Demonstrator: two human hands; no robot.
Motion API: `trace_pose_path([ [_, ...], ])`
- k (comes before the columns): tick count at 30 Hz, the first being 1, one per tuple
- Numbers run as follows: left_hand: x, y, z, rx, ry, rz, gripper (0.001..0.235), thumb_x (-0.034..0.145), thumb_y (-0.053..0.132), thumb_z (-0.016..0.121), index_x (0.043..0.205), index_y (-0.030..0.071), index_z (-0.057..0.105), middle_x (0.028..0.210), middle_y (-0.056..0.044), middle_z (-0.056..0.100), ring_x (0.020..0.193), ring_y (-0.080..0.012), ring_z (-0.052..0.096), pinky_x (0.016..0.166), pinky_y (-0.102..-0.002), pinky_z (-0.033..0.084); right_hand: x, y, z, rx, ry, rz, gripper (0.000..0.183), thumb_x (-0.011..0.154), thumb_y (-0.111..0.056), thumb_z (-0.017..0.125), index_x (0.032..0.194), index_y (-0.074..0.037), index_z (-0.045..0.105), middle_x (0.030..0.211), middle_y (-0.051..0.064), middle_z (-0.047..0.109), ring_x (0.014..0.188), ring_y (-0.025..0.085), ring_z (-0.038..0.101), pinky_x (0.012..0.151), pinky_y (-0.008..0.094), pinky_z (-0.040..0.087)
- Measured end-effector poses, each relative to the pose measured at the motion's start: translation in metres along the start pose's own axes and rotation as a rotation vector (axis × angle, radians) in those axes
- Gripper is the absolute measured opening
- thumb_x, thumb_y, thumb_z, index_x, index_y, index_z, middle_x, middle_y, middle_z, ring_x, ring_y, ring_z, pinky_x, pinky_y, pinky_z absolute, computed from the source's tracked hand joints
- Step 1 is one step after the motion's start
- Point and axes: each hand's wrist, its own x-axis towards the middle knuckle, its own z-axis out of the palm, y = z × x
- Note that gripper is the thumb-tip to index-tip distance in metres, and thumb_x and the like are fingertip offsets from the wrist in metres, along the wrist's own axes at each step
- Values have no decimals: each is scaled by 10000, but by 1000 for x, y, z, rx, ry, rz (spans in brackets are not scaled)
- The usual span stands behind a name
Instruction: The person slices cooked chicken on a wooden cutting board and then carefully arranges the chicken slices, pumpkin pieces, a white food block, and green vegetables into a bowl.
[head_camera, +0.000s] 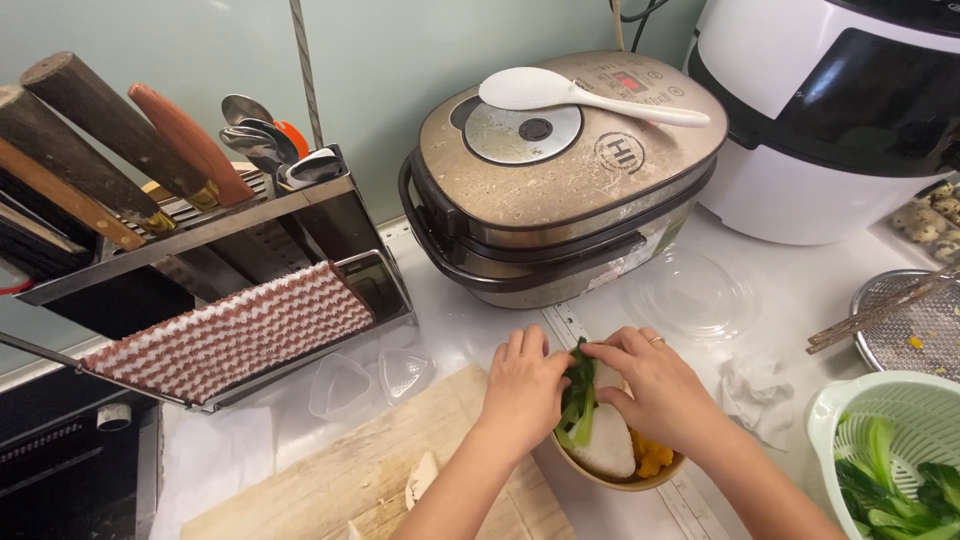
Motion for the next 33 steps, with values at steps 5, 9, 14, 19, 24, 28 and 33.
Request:
trace_pose_path([
  [5, -2, 4, -2, -52, 37, -111, 350, 814, 207, 807, 1097, 136, 613, 1044, -68, 516, 942, -325, 518, 791, -441, 459, 6, 12, 4, -151, 75, -207, 680, 742, -352, 852, 1361, -253, 588, 1174, 34, 519, 1056, 302, 510, 893, 450, 523],
  [9, -21, 16, -23, -106, 28, -104, 363, 842, 359, 763, 1058, 106, 617, 995, -87, 513, 926, -343, 516, 767, -461, 441, 14, 9, 7, -230, 136, -290, 621, 640, -569, 914, 1126, -236, 717, 1128, 11, 531, 1047, 270, 507, 872, 430, 492],
  [14, -33, 28, -28, -63, -136, -130, 711, 694, 386, 790, 1284, 78, 540, 1113, -112, 496, 999, -357, 486, 852, -464, 419, 21, -2, 9, -290, 203, -282, 567, 642, -680, 867, 983, -239, 763, 1087, -17, 555, 1042, 239, 515, 795, 401, 468],
  [19, -30, 24, -8, 3, -98, -211, 508, 673, 223, 759, 1134, 124, 572, 1074, -84, 492, 966, -345, 486, 774, -435, 420, 18, 6, 8, -247, 199, -272, 520, 655, -657, 861, 976, -252, 803, 1064, -44, 577, 1025, 224, 537, 803, 414, 436],
  [24, -15, 32, -15, 8, -64, -188, 362, 798, 342, 782, 1037, 124, 619, 1008, -108, 458, 912, -351, 467, 748, -461, 403, -6, 14, -42, -104, 120, -190, 491, 760, -525, 803, 1204, -321, 751, 1264, -22, 614, 1202, 254, 518, 1017, 525, 407],
  [28, -3, 28, -7, 64, 82, -96, 262, 796, 286, 814, 874, 108, 639, 958, -111, 481, 867, -355, 473, 704, -468, 416, -56, 67, -101, -70, 414, -100, 267, 781, -354, 800, 1017, -232, 829, 1042, 27, 750, 903, 229, 718, 839, 386, 538],
  [33, 8, 37, -5, 57, 55, -71, 226, 811, 303, 787, 875, 130, 656, 975, -98, 493, 914, -344, 479, 747, -468, 402, -145, 193, -106, -164, 336, 419, 203, 818, -407, 770, 950, -291, 871, 870, -101, 785, 793, 80, 716, 820, 270, 546],
])
